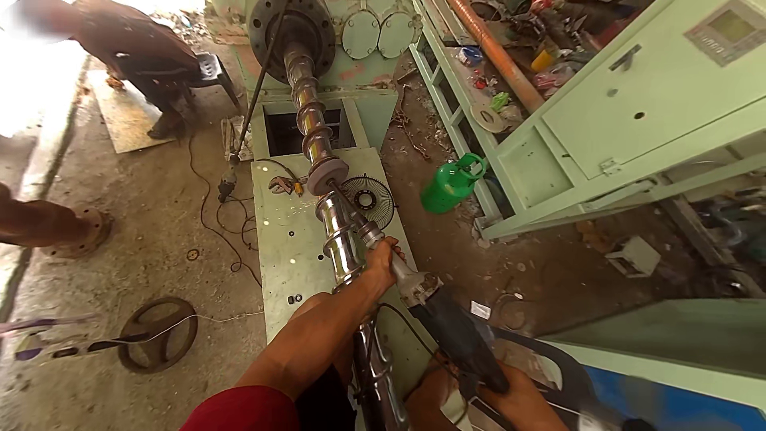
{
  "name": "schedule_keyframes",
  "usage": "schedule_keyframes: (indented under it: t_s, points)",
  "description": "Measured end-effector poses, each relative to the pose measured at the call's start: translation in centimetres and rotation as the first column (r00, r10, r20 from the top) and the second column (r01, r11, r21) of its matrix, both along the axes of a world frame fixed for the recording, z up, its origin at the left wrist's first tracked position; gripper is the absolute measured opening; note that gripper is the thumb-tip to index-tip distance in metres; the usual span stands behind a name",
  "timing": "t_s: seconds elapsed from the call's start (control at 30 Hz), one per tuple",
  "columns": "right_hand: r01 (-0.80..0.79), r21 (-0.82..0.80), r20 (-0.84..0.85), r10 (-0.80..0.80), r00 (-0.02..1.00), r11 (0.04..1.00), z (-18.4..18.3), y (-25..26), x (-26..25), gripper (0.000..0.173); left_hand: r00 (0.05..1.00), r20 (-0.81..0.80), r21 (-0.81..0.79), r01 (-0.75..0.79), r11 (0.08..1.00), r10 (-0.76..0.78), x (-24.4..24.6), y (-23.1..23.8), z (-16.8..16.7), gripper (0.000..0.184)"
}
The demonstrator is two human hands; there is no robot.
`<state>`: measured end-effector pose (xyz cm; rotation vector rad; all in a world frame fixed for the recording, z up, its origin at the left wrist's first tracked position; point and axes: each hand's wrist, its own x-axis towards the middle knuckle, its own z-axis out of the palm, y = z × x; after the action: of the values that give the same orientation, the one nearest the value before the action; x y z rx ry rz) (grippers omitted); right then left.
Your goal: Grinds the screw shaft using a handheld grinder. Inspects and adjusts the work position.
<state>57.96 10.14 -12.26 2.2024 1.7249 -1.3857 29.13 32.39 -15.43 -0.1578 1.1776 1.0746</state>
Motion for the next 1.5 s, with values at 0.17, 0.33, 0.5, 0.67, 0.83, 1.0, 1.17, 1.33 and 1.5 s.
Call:
schedule_keyframes:
  t_s: [0.17,0.33,0.5,0.67,0.83,1.0,1.17,1.33,1.5]
  points:
    - [-0.042,0.008,0.041,0.041,0.998,0.999,0.9,-0.2,-0.7,0.03,1.0,0.014,0.024,-0.011,1.0,0.011,-1.0,-1.1,-0.2,0.008]
    - [-0.064,-0.006,0.034,0.064,0.997,0.998,1.2,-0.3,-1.2,0.032,1.0,0.008,0.039,-0.004,0.999,0.004,-1.6,-1.7,-0.2,0.006]
    - [-0.043,0.0,0.018,0.043,0.999,0.999,0.1,-0.8,-1.1,0.035,1.0,-0.018,0.034,-0.001,0.999,0.002,-1.1,-1.3,-0.1,0.008]
    - [0.039,-0.032,-0.049,-0.041,0.998,0.999,-1.2,-1.0,-0.8,0.03,0.997,-0.055,0.025,0.046,0.999,-0.045,0.4,0.2,-0.3,0.015]
    - [0.158,-0.105,-0.166,-0.174,0.971,0.982,-2.8,-0.8,-0.3,0.028,0.992,-0.095,-0.006,0.078,0.997,-0.078,2.1,2.0,-1.8,0.019]
    - [0.216,-0.159,-0.279,-0.253,0.926,0.963,-3.9,-0.3,-0.5,0.022,0.981,-0.152,-0.025,0.116,0.993,-0.119,3.1,3.1,-3.5,0.022]
    - [0.216,-0.178,-0.325,-0.264,0.908,0.96,-4.1,-0.1,-0.4,0.021,0.982,-0.155,-0.022,0.105,0.994,-0.107,3.3,3.2,-3.6,0.02]
    - [0.162,-0.131,-0.285,-0.193,0.939,0.978,-3.7,-0.5,-0.1,0.024,0.989,-0.131,-0.007,0.069,0.998,-0.069,2.4,1.8,-2.0,0.018]
    - [0.083,-0.081,-0.189,-0.097,0.977,0.993,-3.2,-0.6,-0.1,0.026,0.991,-0.131,0.003,0.029,1.0,-0.028,1.1,0.3,-1.1,0.018]
